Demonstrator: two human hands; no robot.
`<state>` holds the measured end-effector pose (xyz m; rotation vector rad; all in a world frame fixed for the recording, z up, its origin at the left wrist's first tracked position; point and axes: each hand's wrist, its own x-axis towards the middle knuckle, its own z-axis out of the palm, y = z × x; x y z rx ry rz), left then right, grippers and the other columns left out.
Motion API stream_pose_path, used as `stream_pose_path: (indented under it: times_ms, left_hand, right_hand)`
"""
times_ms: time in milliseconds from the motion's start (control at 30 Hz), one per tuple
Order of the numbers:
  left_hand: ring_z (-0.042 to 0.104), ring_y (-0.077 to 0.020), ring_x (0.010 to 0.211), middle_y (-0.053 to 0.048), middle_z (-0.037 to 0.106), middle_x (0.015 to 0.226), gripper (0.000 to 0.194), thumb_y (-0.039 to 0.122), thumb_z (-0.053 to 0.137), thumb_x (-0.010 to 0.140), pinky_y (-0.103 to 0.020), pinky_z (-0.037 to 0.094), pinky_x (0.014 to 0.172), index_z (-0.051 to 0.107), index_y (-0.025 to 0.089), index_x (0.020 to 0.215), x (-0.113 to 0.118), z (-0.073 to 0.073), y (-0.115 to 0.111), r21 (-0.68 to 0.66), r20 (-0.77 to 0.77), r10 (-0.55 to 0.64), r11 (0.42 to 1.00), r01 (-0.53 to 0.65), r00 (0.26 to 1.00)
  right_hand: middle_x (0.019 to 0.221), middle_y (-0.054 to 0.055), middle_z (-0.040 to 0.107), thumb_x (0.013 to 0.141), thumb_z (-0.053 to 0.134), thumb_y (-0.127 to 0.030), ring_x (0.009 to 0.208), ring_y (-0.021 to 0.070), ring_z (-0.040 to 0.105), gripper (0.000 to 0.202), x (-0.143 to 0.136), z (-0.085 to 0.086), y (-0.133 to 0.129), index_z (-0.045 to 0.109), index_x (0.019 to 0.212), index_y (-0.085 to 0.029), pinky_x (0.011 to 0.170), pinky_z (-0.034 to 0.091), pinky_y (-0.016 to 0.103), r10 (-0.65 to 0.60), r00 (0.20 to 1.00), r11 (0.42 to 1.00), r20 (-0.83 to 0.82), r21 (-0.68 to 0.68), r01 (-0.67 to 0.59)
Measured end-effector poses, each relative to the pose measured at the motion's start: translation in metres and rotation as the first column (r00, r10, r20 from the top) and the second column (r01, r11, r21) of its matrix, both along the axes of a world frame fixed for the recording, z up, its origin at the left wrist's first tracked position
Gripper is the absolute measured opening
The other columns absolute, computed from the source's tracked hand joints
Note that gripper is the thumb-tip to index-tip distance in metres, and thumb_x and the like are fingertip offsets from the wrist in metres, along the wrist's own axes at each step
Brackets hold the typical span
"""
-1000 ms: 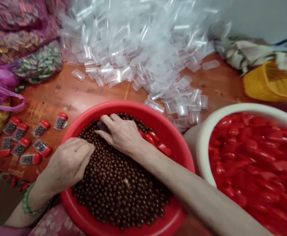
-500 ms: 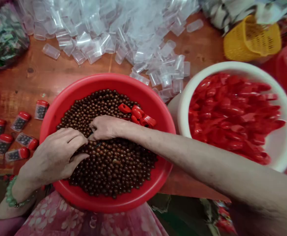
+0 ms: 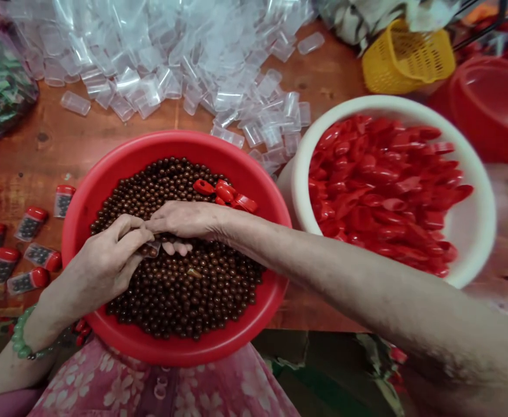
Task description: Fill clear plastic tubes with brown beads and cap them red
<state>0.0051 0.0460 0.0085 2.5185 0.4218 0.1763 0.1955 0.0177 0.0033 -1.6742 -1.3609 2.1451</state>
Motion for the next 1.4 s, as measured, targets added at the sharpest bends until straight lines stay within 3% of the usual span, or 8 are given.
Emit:
stream_pose_path:
  times_ms: [100,200,500,733,933,1233,1333,1400]
  left_hand:
    - [0.059,-0.0197,0.093,-0.009,0.058,0.104,0.021,0.004,0.044,0.09,-0.033,0.053,0.082,0.056,0.012,0.105,0.0,0.001,0.0,-0.02,-0.009,0.034,0.999,-0.034,0.999]
    - [0.06,-0.0211,0.093,-0.009,0.059,0.099,0.012,0.012,0.044,0.094,-0.036,0.052,0.084,0.055,0.013,0.099,0.001,0.001,0.0,-0.029,0.012,0.065,0.997,-0.065,0.998]
    - [0.063,-0.0196,0.092,-0.008,0.065,0.101,0.011,0.019,0.046,0.095,-0.033,0.051,0.082,0.053,0.016,0.103,-0.002,0.003,-0.005,-0.219,-0.012,0.163,0.962,-0.162,0.987]
    - [0.06,-0.0142,0.075,-0.001,0.067,0.084,0.013,0.02,0.064,0.085,-0.025,0.045,0.07,0.062,0.016,0.097,-0.004,0.009,0.001,-0.465,0.063,0.29,0.855,-0.229,0.955]
    - [0.056,-0.0121,0.072,0.0,0.063,0.083,0.018,0.028,0.065,0.084,-0.023,0.043,0.066,0.063,0.016,0.097,-0.006,0.024,-0.001,-0.795,-0.023,0.421,0.542,-0.272,0.907]
    - [0.062,-0.0153,0.081,-0.004,0.068,0.09,0.018,0.031,0.056,0.09,-0.026,0.047,0.074,0.059,0.018,0.102,-0.004,0.022,-0.005,-0.833,-0.077,0.406,0.476,-0.282,0.911]
    - [0.061,-0.0146,0.079,-0.003,0.067,0.087,0.019,0.031,0.055,0.091,-0.025,0.047,0.072,0.059,0.018,0.104,-0.004,0.022,-0.001,-0.854,-0.089,0.36,0.452,-0.257,0.929]
    - [0.06,-0.0143,0.078,-0.002,0.066,0.086,0.018,0.03,0.054,0.092,-0.025,0.045,0.069,0.059,0.019,0.105,-0.005,0.023,0.001,-0.808,-0.099,0.363,0.514,-0.288,0.926]
  right_hand:
    - [0.08,0.004,0.065,0.094,0.046,-0.033,0.067,0.0147,0.062,0.022,0.01,0.012,-0.016,0.061,0.091,-0.016,0.066,0.05,0.029,-0.001,0.979,0.949,0.204,0.308,-0.063]
    - [0.105,0.008,0.062,0.092,0.051,-0.027,0.098,0.0217,0.059,0.018,0.019,0.023,-0.04,0.064,0.102,-0.018,0.09,0.046,0.038,-0.036,0.905,0.769,0.425,0.59,-0.246]
    - [0.086,0.006,0.063,0.088,0.059,-0.019,0.083,0.0212,0.058,0.007,0.008,0.014,-0.09,0.059,0.081,-0.018,0.076,0.046,0.035,0.102,0.786,0.735,0.61,0.487,-0.473]
    - [0.08,0.003,0.064,0.092,0.05,-0.018,0.075,0.0179,0.06,0.017,0.009,0.008,-0.089,0.059,0.078,-0.02,0.07,0.046,0.031,0.001,0.87,0.773,0.493,0.552,-0.313]
    - [0.083,0.003,0.067,0.094,0.047,-0.033,0.077,0.017,0.063,0.023,0.013,0.0,-0.072,0.063,0.083,-0.021,0.072,0.049,0.03,-0.194,0.939,0.789,0.285,0.614,-0.023]
    - [0.075,0.002,0.062,0.093,0.045,-0.041,0.07,0.0159,0.06,0.025,0.01,0.008,-0.056,0.056,0.085,-0.02,0.066,0.05,0.029,-0.388,0.921,0.812,-0.018,0.465,0.352]
    - [0.081,0.003,0.063,0.093,0.046,-0.036,0.077,0.0169,0.06,0.02,0.015,0.007,-0.056,0.058,0.087,-0.02,0.072,0.05,0.031,-0.394,0.918,0.78,0.044,0.545,0.308]
    - [0.087,0.005,0.064,0.093,0.044,-0.029,0.082,0.0177,0.06,0.019,0.016,0.004,-0.058,0.059,0.087,-0.021,0.078,0.05,0.033,-0.344,0.932,0.765,0.118,0.611,0.205]
